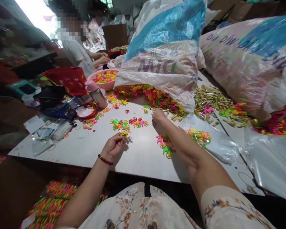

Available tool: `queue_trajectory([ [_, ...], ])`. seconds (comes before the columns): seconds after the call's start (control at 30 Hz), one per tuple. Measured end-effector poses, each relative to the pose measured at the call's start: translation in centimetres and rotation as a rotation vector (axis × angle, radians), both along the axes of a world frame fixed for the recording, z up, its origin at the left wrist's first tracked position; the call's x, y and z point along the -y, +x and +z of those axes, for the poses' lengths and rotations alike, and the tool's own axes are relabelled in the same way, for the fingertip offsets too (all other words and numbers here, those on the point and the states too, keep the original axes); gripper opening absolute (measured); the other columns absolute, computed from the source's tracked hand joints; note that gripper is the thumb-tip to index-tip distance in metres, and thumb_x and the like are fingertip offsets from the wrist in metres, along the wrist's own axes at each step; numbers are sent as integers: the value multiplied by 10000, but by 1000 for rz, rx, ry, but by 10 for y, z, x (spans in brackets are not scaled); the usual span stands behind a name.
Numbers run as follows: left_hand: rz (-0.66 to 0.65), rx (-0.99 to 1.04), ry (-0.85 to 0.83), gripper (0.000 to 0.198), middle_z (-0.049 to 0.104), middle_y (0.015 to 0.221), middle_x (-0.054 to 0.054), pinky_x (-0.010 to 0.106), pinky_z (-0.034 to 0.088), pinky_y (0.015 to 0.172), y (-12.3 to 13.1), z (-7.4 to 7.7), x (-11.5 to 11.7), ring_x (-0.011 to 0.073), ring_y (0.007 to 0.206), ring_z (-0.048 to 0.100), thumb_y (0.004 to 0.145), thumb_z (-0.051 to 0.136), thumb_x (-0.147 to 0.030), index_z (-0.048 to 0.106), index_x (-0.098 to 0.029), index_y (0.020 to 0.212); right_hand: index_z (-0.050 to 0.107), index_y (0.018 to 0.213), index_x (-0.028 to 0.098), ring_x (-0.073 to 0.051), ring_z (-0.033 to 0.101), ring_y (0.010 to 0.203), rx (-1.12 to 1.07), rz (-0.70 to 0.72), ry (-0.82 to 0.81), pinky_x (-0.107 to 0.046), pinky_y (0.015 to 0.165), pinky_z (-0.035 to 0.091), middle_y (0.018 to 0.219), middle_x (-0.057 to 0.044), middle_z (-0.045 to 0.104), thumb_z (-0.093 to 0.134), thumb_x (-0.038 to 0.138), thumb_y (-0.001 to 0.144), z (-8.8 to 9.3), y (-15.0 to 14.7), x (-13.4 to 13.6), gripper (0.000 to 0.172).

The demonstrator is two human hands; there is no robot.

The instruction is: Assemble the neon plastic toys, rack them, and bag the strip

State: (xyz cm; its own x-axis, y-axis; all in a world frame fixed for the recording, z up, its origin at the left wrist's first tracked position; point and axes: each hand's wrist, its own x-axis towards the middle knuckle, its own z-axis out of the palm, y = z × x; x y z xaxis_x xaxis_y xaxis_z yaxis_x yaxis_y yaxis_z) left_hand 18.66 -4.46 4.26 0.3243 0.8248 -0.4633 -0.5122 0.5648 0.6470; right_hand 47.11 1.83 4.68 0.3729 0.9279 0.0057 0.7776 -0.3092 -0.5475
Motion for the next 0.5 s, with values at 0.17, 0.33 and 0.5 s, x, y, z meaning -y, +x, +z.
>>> queue_trajectory([
  [0.17,-31,31,62,224,714,980,101,240,547,847,-5,-1,19,149,938,684,658,636,3,668,-111,848,637,995,159,-103,521,595,-371,70,19,-222,549,404,740,-12,628,596,311,814,14,-26,40,240],
  [0.33,96,-72,42,124,701,814,64,237,551,736,2,-5,28,116,741,673,713,748,-169,643,-113,745,607,826,191,-54,420,502,-1184,63,82,-185,434,287,675,44,561,766,419,674,13,-67,109,317],
  [0.5,38,-89,43,248,678,770,22,235,531,692,11,-6,39,115,712,656,627,796,-121,632,-133,813,568,780,191,-43,435,462,-1454,-4,2,-169,393,238,642,55,576,812,345,620,3,-96,154,330],
])
